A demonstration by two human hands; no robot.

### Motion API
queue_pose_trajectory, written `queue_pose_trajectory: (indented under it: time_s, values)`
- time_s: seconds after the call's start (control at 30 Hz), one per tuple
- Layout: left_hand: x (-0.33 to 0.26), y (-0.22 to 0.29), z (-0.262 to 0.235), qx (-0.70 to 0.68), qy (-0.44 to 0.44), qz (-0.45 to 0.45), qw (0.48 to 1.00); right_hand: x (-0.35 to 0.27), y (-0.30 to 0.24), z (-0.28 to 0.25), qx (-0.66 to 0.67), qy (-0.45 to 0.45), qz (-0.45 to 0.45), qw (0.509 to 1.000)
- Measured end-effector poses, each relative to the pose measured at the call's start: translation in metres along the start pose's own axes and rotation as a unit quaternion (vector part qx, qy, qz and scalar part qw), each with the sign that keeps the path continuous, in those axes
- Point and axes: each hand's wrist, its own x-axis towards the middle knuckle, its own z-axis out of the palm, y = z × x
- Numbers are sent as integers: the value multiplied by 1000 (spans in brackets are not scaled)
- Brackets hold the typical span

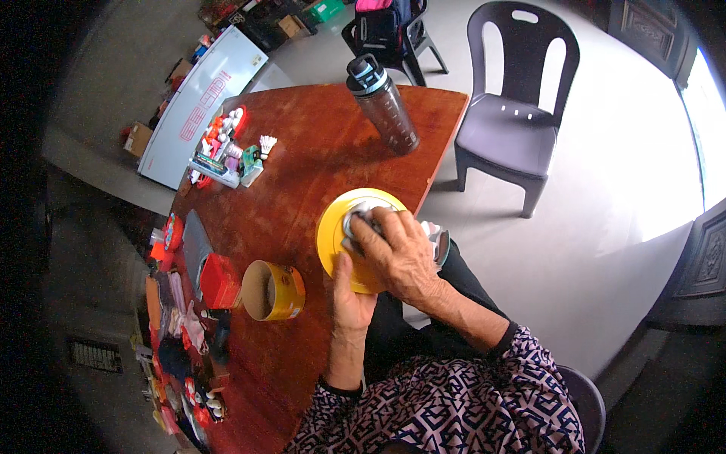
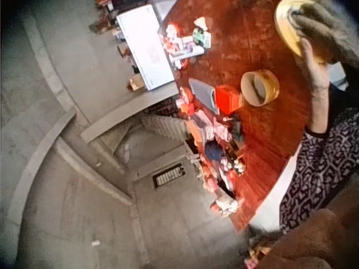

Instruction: The person wipes a yellow plastic container and its lid with a cloth. They clean the lid, then the container's exterior and interior, and finally the lid again before placing it back on the container.

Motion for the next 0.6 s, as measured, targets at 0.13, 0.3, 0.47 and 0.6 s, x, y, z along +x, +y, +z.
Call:
queue_pose_trajectory:
  time_s: [0.13, 0.3, 0.47, 0.6]
  values:
    - [-3, 6, 4, 19, 24, -42, 999, -12, 4, -2, 121, -61, -109, 985]
    - [-6, -3, 2, -102, 45, -40, 993, 10, 11, 4, 100, -37, -92, 990]
    - [-4, 1, 7, -8, 0, 23, 1000, 13, 15, -3, -10, 3, 59, 998]
    - [2, -1, 5, -25, 9, 41, 999, -12, 17, -7, -24, -26, 95, 995]
